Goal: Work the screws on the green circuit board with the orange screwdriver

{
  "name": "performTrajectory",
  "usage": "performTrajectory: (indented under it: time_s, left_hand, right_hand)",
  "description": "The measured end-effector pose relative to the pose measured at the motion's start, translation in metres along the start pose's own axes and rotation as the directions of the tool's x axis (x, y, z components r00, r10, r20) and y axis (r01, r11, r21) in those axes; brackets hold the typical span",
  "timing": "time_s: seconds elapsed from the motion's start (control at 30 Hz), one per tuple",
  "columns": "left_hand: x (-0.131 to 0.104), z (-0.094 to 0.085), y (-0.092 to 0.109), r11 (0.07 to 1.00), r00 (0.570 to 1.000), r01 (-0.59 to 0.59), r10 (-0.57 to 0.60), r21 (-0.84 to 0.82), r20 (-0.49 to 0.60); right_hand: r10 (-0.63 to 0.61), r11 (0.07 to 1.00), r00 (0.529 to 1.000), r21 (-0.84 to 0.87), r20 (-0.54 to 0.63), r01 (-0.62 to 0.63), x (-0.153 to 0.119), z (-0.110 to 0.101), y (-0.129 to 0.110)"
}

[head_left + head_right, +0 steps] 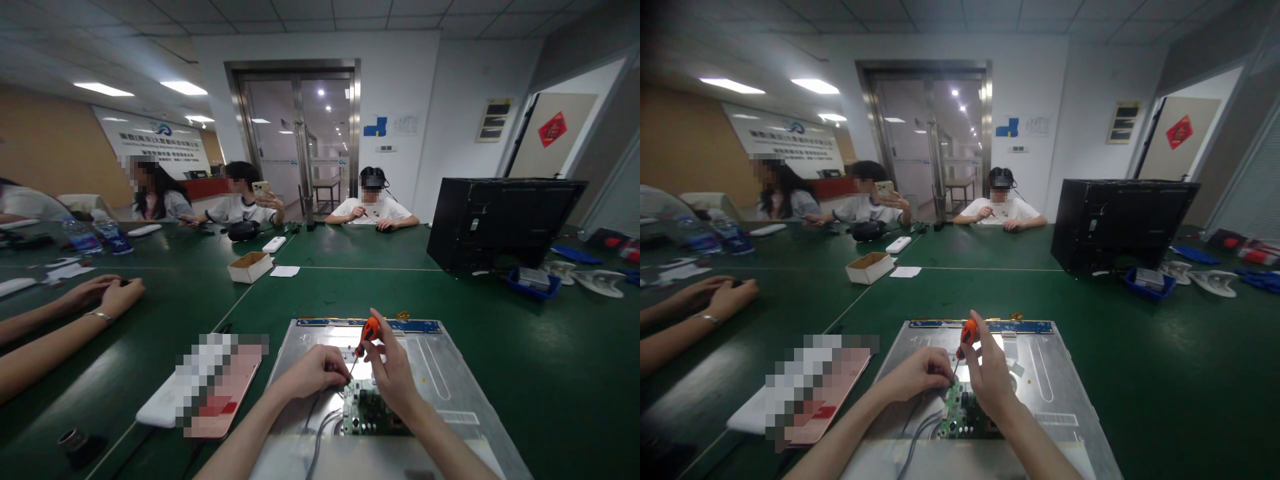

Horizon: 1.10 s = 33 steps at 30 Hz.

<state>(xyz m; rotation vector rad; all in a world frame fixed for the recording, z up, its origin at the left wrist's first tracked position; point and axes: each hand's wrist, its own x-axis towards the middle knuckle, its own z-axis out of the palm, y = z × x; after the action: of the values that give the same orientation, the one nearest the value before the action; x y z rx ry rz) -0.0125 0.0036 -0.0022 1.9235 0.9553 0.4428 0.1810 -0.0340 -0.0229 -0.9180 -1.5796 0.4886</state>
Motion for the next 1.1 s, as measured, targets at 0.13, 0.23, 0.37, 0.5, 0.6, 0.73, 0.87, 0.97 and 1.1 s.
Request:
performTrajectory:
  time_s: [0.13,0.23,0.37,0.5,0.6,0.73,0.87,0.97,1.1]
  left_hand:
    - [0.0,0.001,-0.002,1.0,1.0,-0.01,0.01,-0.003,-0.003]
    - [0.001,0.001,-0.002,1.0,1.0,-0.014,0.014,-0.01,-0.002]
    - [0.001,0.001,-0.003,1.0,1.0,-0.025,0.025,-0.018,0.002]
    - [0.001,0.001,-0.004,1.0,1.0,-0.024,0.024,-0.017,0.013]
    - [0.001,0.0,-0.004,1.0,1.0,-0.022,0.022,-0.012,0.017]
    - [0.001,-0.001,-0.003,1.0,1.0,-0.02,0.02,-0.005,0.018]
    - [0.001,0.0,-0.002,1.0,1.0,-0.019,0.019,-0.014,0.012]
    - [0.001,0.001,-0.003,0.999,1.0,-0.014,0.015,-0.037,0.018]
    - [0.002,0.003,-0.005,0.998,1.0,-0.016,0.017,-0.063,0.008]
  right_hand:
    - [-0.143,0.985,0.99,-0.103,-0.011,0.141,0.002,0.001,-0.008]
    - [-0.246,0.954,0.969,-0.181,-0.014,0.239,0.003,0.001,-0.013]
    - [-0.26,0.943,0.966,-0.214,0.011,0.256,0.003,0.0,-0.016]
    - [-0.205,0.958,0.979,-0.201,0.016,0.204,0.003,0.001,-0.017]
    - [-0.215,0.954,0.977,-0.212,0.008,0.212,0.004,0.001,-0.017]
    - [-0.258,0.946,0.966,-0.206,-0.018,0.249,0.004,0.002,-0.012]
    - [-0.265,0.944,0.964,-0.208,-0.026,0.254,0.004,0.001,-0.013]
    - [-0.258,0.944,0.965,-0.201,0.04,0.261,0.011,-0.002,-0.022]
    - [-0.184,0.942,0.96,-0.243,0.21,0.234,0.031,-0.006,-0.039]
